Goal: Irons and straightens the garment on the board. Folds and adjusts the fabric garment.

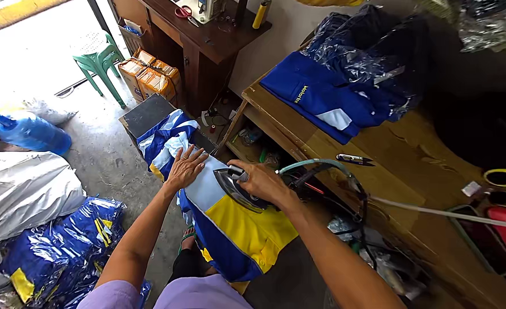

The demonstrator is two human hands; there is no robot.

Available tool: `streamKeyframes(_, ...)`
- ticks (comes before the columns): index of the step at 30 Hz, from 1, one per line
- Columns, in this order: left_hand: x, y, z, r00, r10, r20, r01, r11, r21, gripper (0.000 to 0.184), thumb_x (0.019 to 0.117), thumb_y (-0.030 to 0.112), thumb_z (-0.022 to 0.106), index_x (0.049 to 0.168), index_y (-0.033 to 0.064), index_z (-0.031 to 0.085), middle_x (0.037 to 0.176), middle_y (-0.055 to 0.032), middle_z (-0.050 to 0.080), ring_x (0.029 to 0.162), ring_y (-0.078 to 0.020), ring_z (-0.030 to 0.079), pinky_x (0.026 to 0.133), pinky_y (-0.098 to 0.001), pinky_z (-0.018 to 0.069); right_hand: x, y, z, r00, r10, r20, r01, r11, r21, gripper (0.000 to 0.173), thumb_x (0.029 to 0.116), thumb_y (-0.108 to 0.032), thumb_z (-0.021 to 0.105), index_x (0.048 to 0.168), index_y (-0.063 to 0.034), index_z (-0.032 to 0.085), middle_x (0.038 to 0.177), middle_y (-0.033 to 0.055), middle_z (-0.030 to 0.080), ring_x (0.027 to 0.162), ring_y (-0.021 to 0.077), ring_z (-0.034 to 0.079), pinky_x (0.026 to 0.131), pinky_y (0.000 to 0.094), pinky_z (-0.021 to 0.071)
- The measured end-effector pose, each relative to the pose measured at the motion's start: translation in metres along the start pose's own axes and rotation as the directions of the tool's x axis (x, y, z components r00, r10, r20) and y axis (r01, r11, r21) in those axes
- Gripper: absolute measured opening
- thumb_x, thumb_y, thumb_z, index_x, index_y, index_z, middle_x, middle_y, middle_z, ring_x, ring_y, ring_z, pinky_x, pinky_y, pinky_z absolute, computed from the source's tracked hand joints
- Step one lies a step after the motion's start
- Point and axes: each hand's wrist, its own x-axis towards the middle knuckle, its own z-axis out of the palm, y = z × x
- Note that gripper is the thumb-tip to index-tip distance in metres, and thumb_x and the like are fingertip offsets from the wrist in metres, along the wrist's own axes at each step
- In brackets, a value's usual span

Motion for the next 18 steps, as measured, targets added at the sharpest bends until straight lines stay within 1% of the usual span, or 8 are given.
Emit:
streamKeyframes(2,0.0,0.0,0.001,1.0,0.002,0.0,-0.002,1.0,0.005,0.052,0.1111,0.047,0.021,0.153,0.0366,0.05,0.166,0.0102,0.036,0.159,-0.0227,0.016,0.126,-0.0609,0.0035,-0.016,-0.016,0.01,0.997,-0.042,0.065,0.046,0.997,-0.06,0.062,0.0921,-0.023,0.066,0.15,-0.0363,0.049,0.105,0.0195,0.072,0.094,0.043,0.07,0.079,0.0647,0.0522)
streamKeyframes(4,0.001,0.0,0.002,1.0,0.002,-0.013,-0.002,1.0,0.013,0.052,0.1109,0.046,0.022,0.152,0.036,0.05,0.165,0.0102,0.037,0.159,-0.0224,0.018,0.126,-0.0604,0.0047,-0.041,-0.034,0.029,0.992,-0.077,0.104,0.088,0.991,-0.104,0.06,0.0932,-0.025,0.065,0.15,-0.0365,0.05,0.099,0.0201,0.073,0.088,0.0441,0.07,0.073,0.0643,0.053)
streamKeyframes(7,0.001,0.001,0.004,0.999,-0.009,-0.034,0.01,1.0,0.029,0.052,0.1105,0.048,0.022,0.152,0.035,0.051,0.164,0.0096,0.039,0.158,-0.0222,0.02,0.127,-0.0594,0.006,-0.088,-0.049,0.059,0.979,-0.121,0.164,0.14,0.984,-0.109,0.061,0.0947,-0.019,0.064,0.152,-0.0352,0.049,0.09,0.0196,0.071,0.081,0.0422,0.069,0.07,0.06,0.0537)
streamKeyframes(9,0.001,0.001,0.002,0.999,-0.008,-0.034,0.01,0.999,0.041,0.052,0.1104,0.048,0.022,0.152,0.0341,0.051,0.164,0.0081,0.039,0.158,-0.0237,0.021,0.126,-0.0595,0.0063,-0.117,-0.044,0.068,0.973,-0.107,0.202,0.121,0.991,-0.057,0.063,0.0924,-0.017,0.067,0.15,-0.0351,0.052,0.09,0.018,0.072,0.08,0.0405,0.07,0.071,0.0587,0.0545)
streamKeyframes(11,0.004,-0.001,-0.002,1.0,-0.001,-0.028,0.002,0.998,0.058,0.052,0.1104,0.048,0.023,0.153,0.0325,0.05,0.164,0.0062,0.04,0.158,-0.0249,0.022,0.126,-0.0595,0.0069,-0.149,-0.03,0.071,0.974,-0.018,0.225,0.021,1.0,-0.012,0.066,0.0889,-0.018,0.071,0.149,-0.0359,0.052,0.092,0.0172,0.074,0.081,0.0405,0.071,0.071,0.0601,0.0549)
streamKeyframes(13,0.009,-0.009,-0.005,0.999,0.022,-0.041,-0.018,0.996,0.089,0.052,0.1102,0.046,0.025,0.151,0.0293,0.053,0.163,0.0033,0.042,0.157,-0.0281,0.025,0.126,-0.0606,0.0103,-0.188,-0.009,0.077,0.981,0.102,0.163,-0.106,0.994,0.015,0.068,0.0862,-0.019,0.074,0.148,-0.0364,0.054,0.093,0.0163,0.075,0.08,0.04,0.072,0.07,0.0604,0.056)
streamKeyframes(15,0.018,-0.017,-0.008,0.999,0.026,-0.046,-0.02,0.992,0.127,0.052,0.1094,0.044,0.027,0.149,0.0259,0.056,0.162,-0.0009,0.044,0.156,-0.0331,0.026,0.124,-0.0628,0.0131,-0.228,0.019,0.09,0.974,0.227,0.014,-0.227,0.972,0.066,0.067,0.0835,-0.018,0.077,0.145,-0.0348,0.058,0.089,0.016,0.075,0.076,0.0404,0.072,0.066,0.0621,0.0559)
streamKeyframes(18,0.023,-0.015,-0.015,0.994,-0.06,-0.095,0.079,0.974,0.211,0.058,0.1074,0.05,0.033,0.149,0.0162,0.055,0.164,-0.0122,0.039,0.155,-0.0427,0.022,0.122,-0.069,0.012,-0.279,0.058,0.109,0.893,0.421,-0.161,-0.392,0.902,0.182,0.063,0.0835,-0.014,0.075,0.143,-0.0279,0.061,0.088,0.0198,0.075,0.072,0.0441,0.071,0.064,0.0663,0.054)
